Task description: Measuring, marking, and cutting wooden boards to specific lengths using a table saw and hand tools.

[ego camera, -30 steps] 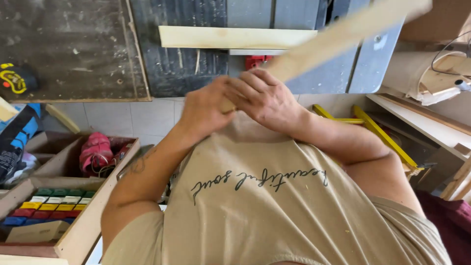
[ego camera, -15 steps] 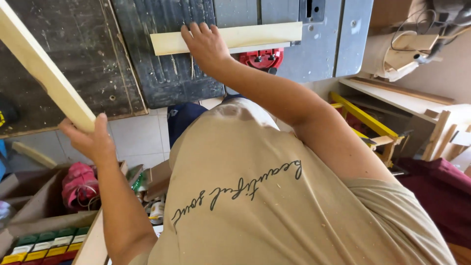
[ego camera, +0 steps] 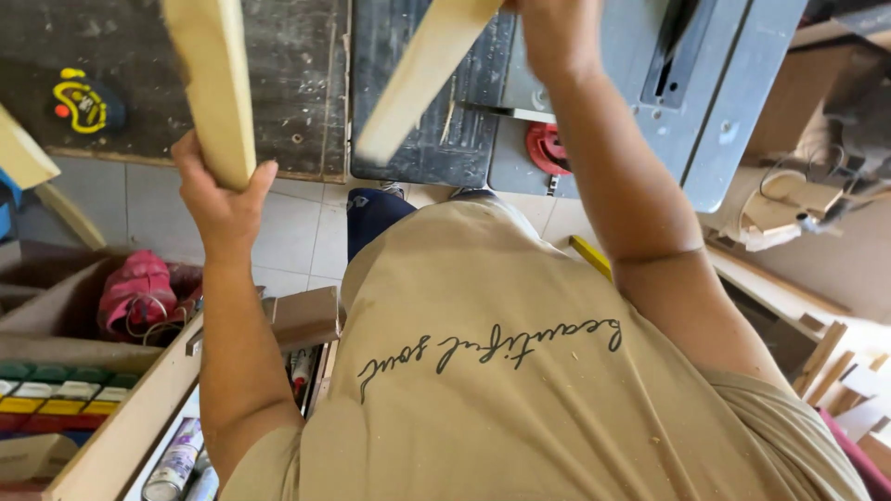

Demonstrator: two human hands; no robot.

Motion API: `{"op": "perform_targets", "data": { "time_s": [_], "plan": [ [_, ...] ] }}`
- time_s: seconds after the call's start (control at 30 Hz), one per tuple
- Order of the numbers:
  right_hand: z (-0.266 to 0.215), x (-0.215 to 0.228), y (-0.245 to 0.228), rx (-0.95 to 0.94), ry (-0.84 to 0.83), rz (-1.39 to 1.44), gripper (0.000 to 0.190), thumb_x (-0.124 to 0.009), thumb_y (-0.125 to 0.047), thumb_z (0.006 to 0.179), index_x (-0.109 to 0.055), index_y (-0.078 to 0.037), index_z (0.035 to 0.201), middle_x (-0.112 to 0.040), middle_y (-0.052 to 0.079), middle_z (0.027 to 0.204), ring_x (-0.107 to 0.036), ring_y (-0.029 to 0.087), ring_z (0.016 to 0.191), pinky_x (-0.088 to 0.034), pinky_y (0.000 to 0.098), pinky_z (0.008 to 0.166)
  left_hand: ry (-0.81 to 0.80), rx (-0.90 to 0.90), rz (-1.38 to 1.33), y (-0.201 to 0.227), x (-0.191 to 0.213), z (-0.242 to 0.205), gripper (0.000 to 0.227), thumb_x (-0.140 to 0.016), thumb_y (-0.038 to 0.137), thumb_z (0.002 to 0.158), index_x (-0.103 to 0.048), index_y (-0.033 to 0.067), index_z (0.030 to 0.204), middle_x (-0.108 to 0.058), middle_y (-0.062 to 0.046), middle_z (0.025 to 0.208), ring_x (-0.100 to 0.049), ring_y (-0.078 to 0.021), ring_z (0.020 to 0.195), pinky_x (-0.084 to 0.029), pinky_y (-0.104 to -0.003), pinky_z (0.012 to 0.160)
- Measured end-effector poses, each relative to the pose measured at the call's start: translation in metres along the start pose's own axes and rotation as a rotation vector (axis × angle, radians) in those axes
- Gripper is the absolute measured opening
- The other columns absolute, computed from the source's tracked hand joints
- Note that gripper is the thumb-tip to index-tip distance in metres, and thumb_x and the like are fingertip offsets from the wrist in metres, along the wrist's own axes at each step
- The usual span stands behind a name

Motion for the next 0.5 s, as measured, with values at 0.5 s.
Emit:
{"op": "perform_targets", "data": {
  "time_s": [0.5],
  "plan": [
    [-0.024,-0.13,0.081,-0.673,-0.221,0.473,0.041,-0.073,-0.032,0.095,-0.058,-0.014,0.128,-0.077,0.008,0.127,-0.079,0.031,0.123,-0.079,0.0546,0.088,-0.346,0.127,0.3,-0.105,-0.058,-0.021,0.055,-0.069,0.038,0.108,-0.046,0.0002,0.141,-0.068,-0.024,0.125,-0.069,-0.0423,0.104,-0.054,-0.051,0.085]
  ]
}}
Point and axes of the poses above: each hand's wrist, its own z-axis towards the middle knuckle, its own x-axis out of the back of the hand, y = z × x, the point moved 5 cm from there along z, towards the middle knuckle
